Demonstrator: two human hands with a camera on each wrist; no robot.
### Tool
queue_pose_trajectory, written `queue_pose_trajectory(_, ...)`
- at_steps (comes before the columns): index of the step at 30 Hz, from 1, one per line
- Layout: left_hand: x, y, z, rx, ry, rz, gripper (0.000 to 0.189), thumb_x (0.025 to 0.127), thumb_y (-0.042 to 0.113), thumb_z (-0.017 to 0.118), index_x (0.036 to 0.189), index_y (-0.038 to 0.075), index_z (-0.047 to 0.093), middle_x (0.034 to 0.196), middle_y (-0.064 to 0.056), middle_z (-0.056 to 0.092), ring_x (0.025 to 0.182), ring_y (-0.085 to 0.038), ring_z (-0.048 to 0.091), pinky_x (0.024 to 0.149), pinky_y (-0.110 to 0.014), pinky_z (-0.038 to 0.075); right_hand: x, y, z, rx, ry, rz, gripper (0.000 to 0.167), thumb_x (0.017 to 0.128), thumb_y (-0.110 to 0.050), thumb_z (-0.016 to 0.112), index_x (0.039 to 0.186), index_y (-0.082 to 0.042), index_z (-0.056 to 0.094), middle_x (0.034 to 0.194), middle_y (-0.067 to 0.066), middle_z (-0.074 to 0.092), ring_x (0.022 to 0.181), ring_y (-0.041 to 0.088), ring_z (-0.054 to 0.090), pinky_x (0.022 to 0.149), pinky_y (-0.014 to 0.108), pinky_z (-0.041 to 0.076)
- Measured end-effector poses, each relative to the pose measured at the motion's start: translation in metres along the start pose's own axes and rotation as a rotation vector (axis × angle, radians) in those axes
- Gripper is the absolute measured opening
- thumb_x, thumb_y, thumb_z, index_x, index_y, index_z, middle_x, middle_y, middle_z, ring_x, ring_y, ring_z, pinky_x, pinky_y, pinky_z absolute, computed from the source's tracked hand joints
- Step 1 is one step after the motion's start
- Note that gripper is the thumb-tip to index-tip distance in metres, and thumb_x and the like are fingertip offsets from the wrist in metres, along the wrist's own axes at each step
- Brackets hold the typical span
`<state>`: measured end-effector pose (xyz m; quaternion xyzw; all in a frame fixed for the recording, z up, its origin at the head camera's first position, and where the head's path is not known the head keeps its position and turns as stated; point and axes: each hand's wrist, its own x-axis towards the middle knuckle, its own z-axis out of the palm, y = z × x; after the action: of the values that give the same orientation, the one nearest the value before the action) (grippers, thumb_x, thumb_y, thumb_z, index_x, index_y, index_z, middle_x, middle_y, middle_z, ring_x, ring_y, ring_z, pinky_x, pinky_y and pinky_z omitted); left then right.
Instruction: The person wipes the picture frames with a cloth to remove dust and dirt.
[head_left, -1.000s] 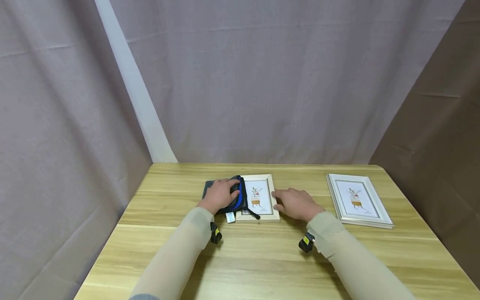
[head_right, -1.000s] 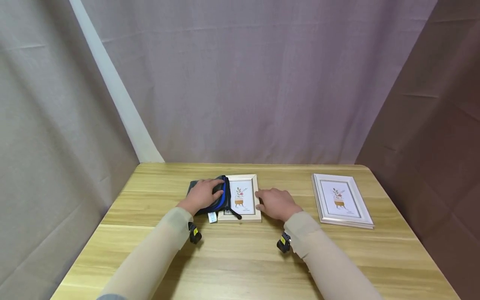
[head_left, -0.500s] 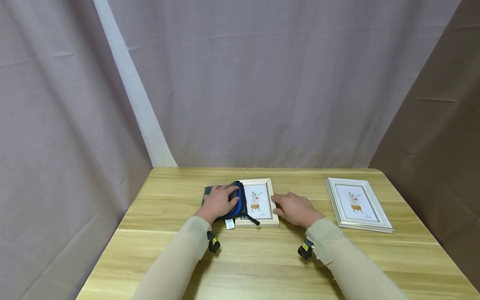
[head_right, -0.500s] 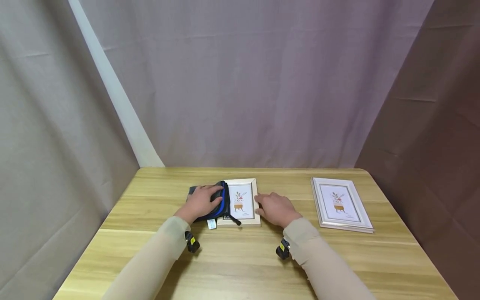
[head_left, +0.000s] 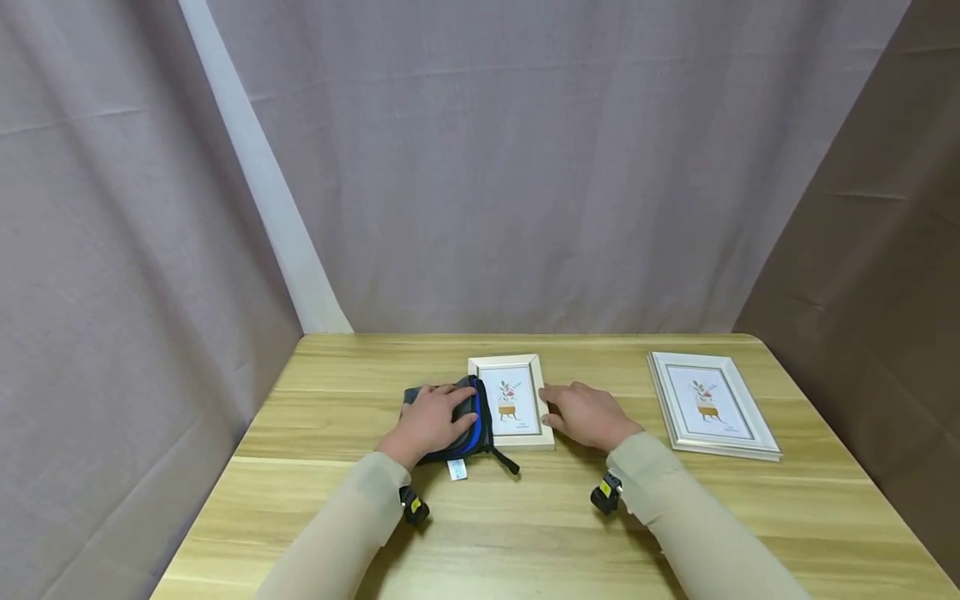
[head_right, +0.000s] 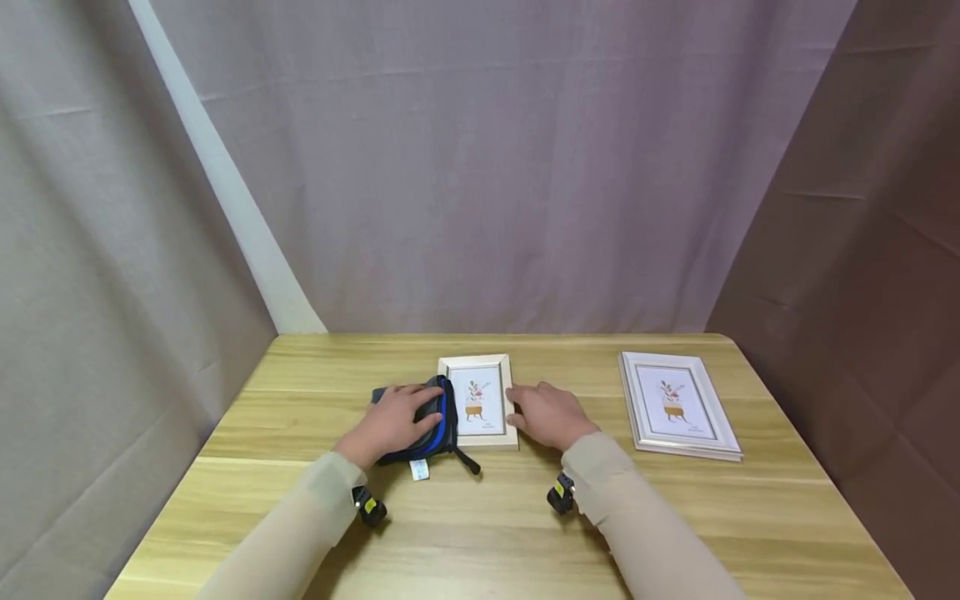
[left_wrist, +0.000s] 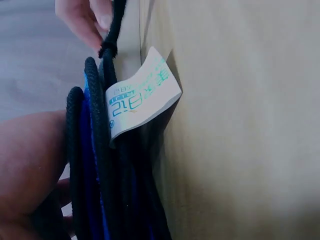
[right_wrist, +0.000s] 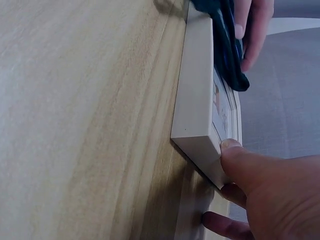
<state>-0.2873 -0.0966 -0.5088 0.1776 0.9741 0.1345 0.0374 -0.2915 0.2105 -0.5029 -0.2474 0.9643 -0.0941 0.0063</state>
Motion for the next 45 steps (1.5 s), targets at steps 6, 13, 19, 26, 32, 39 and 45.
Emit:
queue_pose_trajectory(6, -0.016, 0.008, 0.000, -0.006, -0.008, 0.025, 0.059, 0.113, 0.053, 0.058, 0.166, 0.030, 0.052, 0.166, -0.012, 0.052, 0.150, -0.048, 0.044, 0.102, -0.085, 0.042, -0.001, 0.002, -0.001, 0.032, -0.021, 0.030, 0.053, 0.110, -0.034, 0.071, 0.155, -0.007, 0.064, 0.151, 0.014, 0.066, 0.130, 0.042, 0.065, 0.100, 0.062, 0.056)
queue_pose_trajectory(13, -0.030, 0.013, 0.002, 0.003, 0.008, 0.044, 0.063, 0.110, 0.057, 0.061, 0.165, 0.028, 0.053, 0.165, -0.013, 0.053, 0.148, -0.048, 0.047, 0.100, -0.083, 0.045, 0.002, 0.003, 0.001, 0.035, -0.017, 0.045, 0.056, 0.109, -0.037, 0.071, 0.157, -0.009, 0.062, 0.153, 0.013, 0.065, 0.131, 0.041, 0.064, 0.104, 0.062, 0.054)
queue_pose_trajectory(19, -0.054, 0.023, 0.004, 0.036, -0.038, 0.057, 0.080, 0.101, 0.066, 0.070, 0.167, 0.027, 0.051, 0.166, -0.013, 0.051, 0.148, -0.050, 0.046, 0.100, -0.083, 0.045, 0.003, 0.003, 0.004, 0.042, -0.035, 0.042, 0.057, 0.109, -0.038, 0.071, 0.157, -0.010, 0.062, 0.152, 0.012, 0.066, 0.130, 0.041, 0.065, 0.102, 0.062, 0.055)
queue_pose_trajectory(26, -0.073, 0.030, 0.006, 0.097, -0.057, 0.059, 0.088, 0.096, 0.069, 0.076, 0.169, 0.029, 0.048, 0.164, -0.010, 0.052, 0.146, -0.045, 0.047, 0.098, -0.079, 0.049, 0.004, 0.006, 0.007, 0.033, -0.027, 0.055, 0.057, 0.109, -0.039, 0.071, 0.157, -0.010, 0.062, 0.154, 0.011, 0.065, 0.129, 0.037, 0.065, 0.103, 0.060, 0.055)
queue_pose_trajectory(32, -0.082, 0.033, 0.006, 0.113, -0.050, 0.069, 0.091, 0.093, 0.069, 0.079, 0.169, 0.029, 0.047, 0.162, -0.011, 0.053, 0.145, -0.044, 0.048, 0.096, -0.076, 0.052, 0.006, 0.007, 0.008, 0.038, -0.018, 0.056, 0.058, 0.108, -0.040, 0.072, 0.158, -0.012, 0.062, 0.154, 0.011, 0.065, 0.130, 0.038, 0.065, 0.103, 0.061, 0.055)
queue_pose_trajectory(39, -0.098, 0.037, 0.005, 0.128, -0.092, 0.096, 0.088, 0.092, 0.069, 0.080, 0.167, 0.035, 0.051, 0.161, -0.011, 0.054, 0.143, -0.043, 0.049, 0.096, -0.077, 0.051, 0.005, 0.006, 0.009, 0.035, -0.019, 0.061, 0.058, 0.108, -0.039, 0.072, 0.158, -0.011, 0.062, 0.154, 0.011, 0.065, 0.129, 0.038, 0.065, 0.102, 0.060, 0.055)
queue_pose_trajectory(45, -0.108, 0.048, 0.006, 0.163, -0.102, 0.138, 0.080, 0.090, 0.070, 0.082, 0.160, 0.040, 0.059, 0.159, -0.007, 0.055, 0.139, -0.038, 0.050, 0.094, -0.077, 0.052, 0.005, 0.007, 0.008, 0.036, -0.011, 0.051, 0.057, 0.108, -0.039, 0.072, 0.157, -0.010, 0.062, 0.154, 0.011, 0.065, 0.128, 0.037, 0.065, 0.102, 0.059, 0.055)
